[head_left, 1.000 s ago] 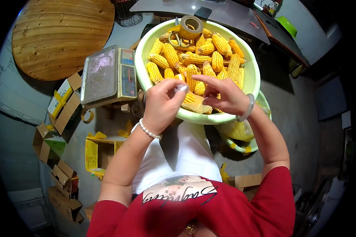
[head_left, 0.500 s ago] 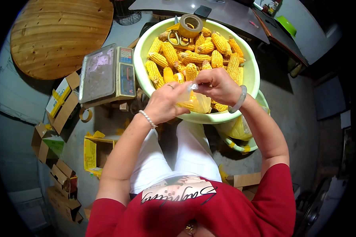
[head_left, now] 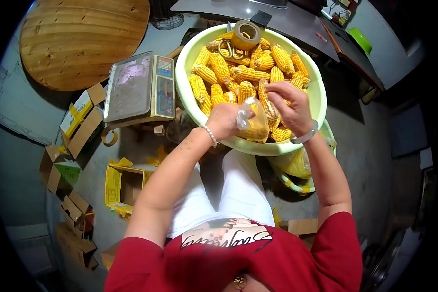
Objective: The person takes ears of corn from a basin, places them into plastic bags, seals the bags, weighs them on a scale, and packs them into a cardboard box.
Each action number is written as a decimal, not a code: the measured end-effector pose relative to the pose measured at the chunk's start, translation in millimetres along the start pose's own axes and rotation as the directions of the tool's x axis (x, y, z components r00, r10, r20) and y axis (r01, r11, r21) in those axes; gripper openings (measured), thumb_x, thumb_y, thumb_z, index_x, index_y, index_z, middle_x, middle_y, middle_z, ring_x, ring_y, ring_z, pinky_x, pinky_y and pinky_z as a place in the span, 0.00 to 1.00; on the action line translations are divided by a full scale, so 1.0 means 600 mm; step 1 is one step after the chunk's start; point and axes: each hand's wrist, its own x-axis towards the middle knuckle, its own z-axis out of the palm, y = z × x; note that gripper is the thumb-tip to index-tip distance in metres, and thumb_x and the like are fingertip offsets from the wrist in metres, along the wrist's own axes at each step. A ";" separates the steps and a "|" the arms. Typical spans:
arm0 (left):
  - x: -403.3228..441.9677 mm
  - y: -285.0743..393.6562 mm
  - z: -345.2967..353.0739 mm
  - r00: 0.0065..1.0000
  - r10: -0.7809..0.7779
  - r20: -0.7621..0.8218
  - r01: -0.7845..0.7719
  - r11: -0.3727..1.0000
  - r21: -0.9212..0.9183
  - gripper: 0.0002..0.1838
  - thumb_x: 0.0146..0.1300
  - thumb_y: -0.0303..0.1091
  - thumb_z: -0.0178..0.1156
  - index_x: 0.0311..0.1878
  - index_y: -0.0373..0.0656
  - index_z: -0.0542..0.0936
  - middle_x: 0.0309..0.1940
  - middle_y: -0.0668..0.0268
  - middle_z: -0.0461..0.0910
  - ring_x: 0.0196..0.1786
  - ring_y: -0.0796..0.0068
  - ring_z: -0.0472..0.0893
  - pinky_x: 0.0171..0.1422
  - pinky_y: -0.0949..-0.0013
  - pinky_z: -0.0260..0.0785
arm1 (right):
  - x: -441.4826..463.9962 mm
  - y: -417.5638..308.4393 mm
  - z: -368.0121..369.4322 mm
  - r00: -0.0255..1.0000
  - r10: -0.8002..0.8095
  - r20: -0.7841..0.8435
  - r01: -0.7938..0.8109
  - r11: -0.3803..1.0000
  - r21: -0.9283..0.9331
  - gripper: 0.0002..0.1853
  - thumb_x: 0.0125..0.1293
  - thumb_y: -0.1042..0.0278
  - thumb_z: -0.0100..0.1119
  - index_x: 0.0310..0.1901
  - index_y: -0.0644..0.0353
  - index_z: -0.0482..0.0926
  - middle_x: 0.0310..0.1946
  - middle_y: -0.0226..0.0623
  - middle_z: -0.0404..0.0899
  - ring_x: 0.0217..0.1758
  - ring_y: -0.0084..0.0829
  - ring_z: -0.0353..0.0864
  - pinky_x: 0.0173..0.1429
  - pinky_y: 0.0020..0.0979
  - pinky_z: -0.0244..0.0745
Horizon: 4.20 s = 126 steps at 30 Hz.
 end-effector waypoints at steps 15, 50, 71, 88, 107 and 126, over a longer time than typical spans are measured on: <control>-0.119 -0.178 -0.216 0.438 -0.836 -0.330 0.341 0.494 -0.800 0.14 0.68 0.40 0.53 0.41 0.37 0.77 0.36 0.64 0.79 0.40 0.78 0.75 0.37 0.71 0.69 | -0.182 0.187 -0.007 0.845 0.527 -0.085 -0.526 0.850 0.041 0.09 0.65 0.71 0.56 0.40 0.67 0.81 0.25 0.30 0.81 0.26 0.19 0.78 0.32 0.21 0.73; -0.236 -0.529 -0.118 0.180 -0.928 -0.326 0.915 0.280 -0.290 0.29 0.46 0.47 0.69 0.45 0.33 0.79 0.41 0.47 0.81 0.45 0.50 0.81 0.51 0.60 0.71 | -0.169 0.146 0.012 0.913 0.396 -0.097 -0.404 0.847 -0.346 0.05 0.58 0.75 0.60 0.35 0.65 0.82 0.25 0.42 0.81 0.25 0.33 0.80 0.30 0.29 0.72; -0.250 -0.560 -0.066 0.033 -0.992 -0.126 0.630 0.118 -0.767 0.29 0.48 0.51 0.70 0.45 0.35 0.79 0.36 0.56 0.82 0.34 0.62 0.81 0.38 0.65 0.74 | -0.170 0.153 0.010 0.913 0.397 -0.089 -0.402 0.846 -0.350 0.05 0.58 0.74 0.60 0.35 0.65 0.81 0.25 0.43 0.81 0.26 0.34 0.81 0.31 0.29 0.73; -0.245 -0.512 -0.094 -0.094 -0.988 -0.120 0.620 0.037 -0.784 0.32 0.45 0.47 0.73 0.48 0.34 0.77 0.35 0.60 0.80 0.26 0.70 0.78 0.22 0.72 0.70 | -0.171 0.159 0.010 0.910 0.405 -0.086 -0.408 0.846 -0.343 0.06 0.58 0.73 0.60 0.35 0.65 0.82 0.25 0.42 0.81 0.25 0.31 0.81 0.31 0.29 0.73; -0.364 -0.466 -0.086 -0.211 -0.962 -0.175 0.482 0.054 -0.875 0.22 0.56 0.46 0.64 0.44 0.36 0.78 0.28 0.66 0.77 0.23 0.77 0.74 0.18 0.76 0.67 | -0.176 0.169 0.009 0.902 0.416 -0.115 -0.431 0.851 -0.298 0.06 0.58 0.72 0.61 0.35 0.65 0.82 0.25 0.43 0.81 0.24 0.31 0.80 0.31 0.28 0.73; -0.294 -0.093 0.051 0.359 -0.919 0.164 0.418 0.001 -0.908 0.05 0.62 0.32 0.61 0.32 0.41 0.79 0.18 0.72 0.74 0.14 0.87 0.67 0.16 0.82 0.55 | -0.181 0.183 0.007 0.909 0.391 -0.146 -0.416 0.879 -0.234 0.07 0.59 0.70 0.60 0.35 0.64 0.82 0.22 0.40 0.80 0.22 0.27 0.78 0.28 0.28 0.71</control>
